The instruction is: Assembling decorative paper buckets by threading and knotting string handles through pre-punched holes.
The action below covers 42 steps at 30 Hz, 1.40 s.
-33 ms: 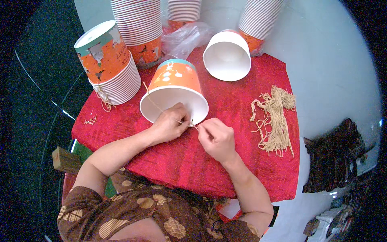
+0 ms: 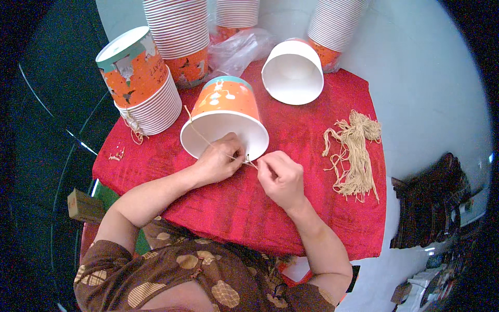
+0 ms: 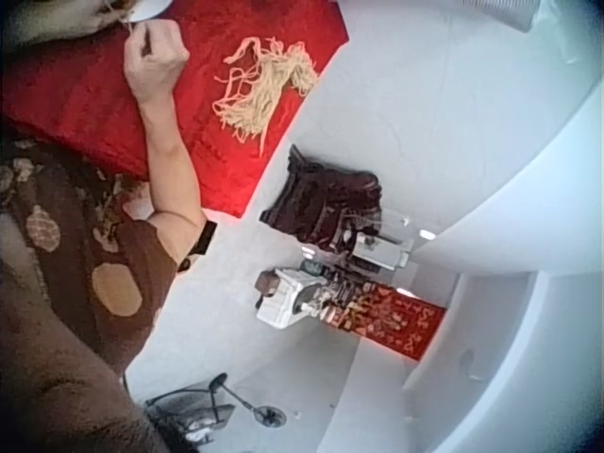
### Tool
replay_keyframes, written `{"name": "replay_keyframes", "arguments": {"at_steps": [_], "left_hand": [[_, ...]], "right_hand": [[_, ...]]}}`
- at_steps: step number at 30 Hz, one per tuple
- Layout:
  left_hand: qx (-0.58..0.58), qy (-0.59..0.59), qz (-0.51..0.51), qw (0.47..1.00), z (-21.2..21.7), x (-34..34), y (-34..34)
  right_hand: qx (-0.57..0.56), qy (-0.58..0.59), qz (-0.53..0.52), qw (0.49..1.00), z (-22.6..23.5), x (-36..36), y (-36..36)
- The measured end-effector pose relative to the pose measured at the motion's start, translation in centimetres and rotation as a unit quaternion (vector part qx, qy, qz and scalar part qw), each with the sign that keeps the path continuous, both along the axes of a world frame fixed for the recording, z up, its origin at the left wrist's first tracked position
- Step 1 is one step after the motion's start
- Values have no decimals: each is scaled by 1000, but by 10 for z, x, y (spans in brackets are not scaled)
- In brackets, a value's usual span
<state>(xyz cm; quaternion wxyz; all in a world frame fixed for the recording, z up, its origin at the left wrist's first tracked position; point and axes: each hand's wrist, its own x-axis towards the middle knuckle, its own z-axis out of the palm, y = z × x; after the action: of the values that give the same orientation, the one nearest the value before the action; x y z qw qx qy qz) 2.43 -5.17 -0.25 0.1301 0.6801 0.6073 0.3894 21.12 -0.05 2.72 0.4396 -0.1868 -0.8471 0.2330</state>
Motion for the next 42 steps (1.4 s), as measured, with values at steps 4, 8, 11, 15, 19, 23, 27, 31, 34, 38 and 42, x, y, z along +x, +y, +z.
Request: {"name": "replay_keyframes", "arguments": {"at_steps": [4, 8, 11, 15, 19, 23, 27, 31, 34, 38, 42], "left_hand": [[-2, 0, 1, 1000, 3, 0, -1], [-7, 4, -2, 1000, 4, 1, -1], [-6, 9, 0, 1000, 2, 0, 0], [1, 10, 1, 1000, 0, 0, 1], [1, 13, 3, 1000, 0, 0, 1], [2, 10, 5, 1000, 0, 0, 1], [-1, 12, 10, 1000, 0, 1, 1], [0, 16, 10, 1000, -1, -1, 2], [0, 27, 3, 1000, -2, -1, 3], [7, 22, -1, 1000, -1, 0, 2], [3, 20, 0, 1000, 1, 0, 2]], "right_hand": [[-39, 24, -46, 998, -4, 3, 3], [-30, -10, -33, 999, -11, -3, 1], [7, -76, -43, 996, -18, -7, -2], [57, -106, -56, 991, -17, -13, -8], [88, -129, -69, 985, -21, -14, -8], [102, -125, -51, 986, -22, -13, -6], [66, -94, -17, 993, -16, -11, -9], [18, -56, 88, 994, -7, -9, -16], [11, -70, 150, 986, -7, -7, -19], [44, -105, 218, 969, -8, -6, -20], [59, -126, 246, 959, -7, -5, -20]]}}
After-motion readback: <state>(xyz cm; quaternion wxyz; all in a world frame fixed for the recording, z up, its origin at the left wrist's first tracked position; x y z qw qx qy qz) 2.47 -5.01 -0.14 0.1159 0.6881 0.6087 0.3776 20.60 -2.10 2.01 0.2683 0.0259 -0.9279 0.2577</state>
